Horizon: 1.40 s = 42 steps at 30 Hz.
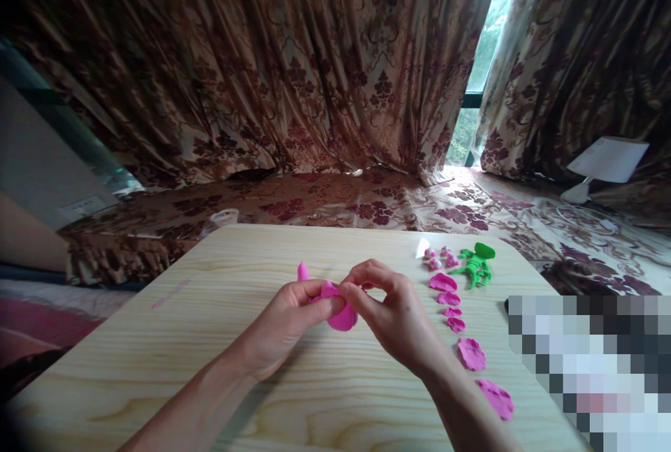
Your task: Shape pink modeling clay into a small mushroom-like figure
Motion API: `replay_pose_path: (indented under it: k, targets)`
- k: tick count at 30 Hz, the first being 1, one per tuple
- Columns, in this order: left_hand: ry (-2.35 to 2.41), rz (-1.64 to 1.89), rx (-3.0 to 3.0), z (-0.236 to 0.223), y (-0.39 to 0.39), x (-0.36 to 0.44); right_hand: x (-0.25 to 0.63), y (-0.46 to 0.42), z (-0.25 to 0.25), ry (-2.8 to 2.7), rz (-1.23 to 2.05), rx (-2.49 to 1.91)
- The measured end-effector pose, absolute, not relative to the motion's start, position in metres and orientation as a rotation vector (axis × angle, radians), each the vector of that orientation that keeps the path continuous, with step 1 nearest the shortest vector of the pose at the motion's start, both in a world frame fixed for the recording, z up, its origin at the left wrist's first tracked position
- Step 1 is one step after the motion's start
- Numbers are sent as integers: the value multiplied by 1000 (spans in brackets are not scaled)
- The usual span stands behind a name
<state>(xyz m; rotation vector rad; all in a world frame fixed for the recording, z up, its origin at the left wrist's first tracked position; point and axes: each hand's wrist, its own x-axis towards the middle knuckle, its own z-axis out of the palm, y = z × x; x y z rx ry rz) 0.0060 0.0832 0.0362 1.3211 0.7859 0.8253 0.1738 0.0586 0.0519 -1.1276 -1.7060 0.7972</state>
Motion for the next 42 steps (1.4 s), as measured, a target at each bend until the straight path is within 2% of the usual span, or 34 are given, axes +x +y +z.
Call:
replay_pose_path:
  k: [10,25,42]
  targets:
    - [625,845,1150,34,86,1,178,59,50,-1648,848,-1093]
    - [658,892,1150,31,88,3,171,60,47,-1616,752,-1079]
    - [754,935,1211,31,85,5,170,58,47,-1658,467,-1095]
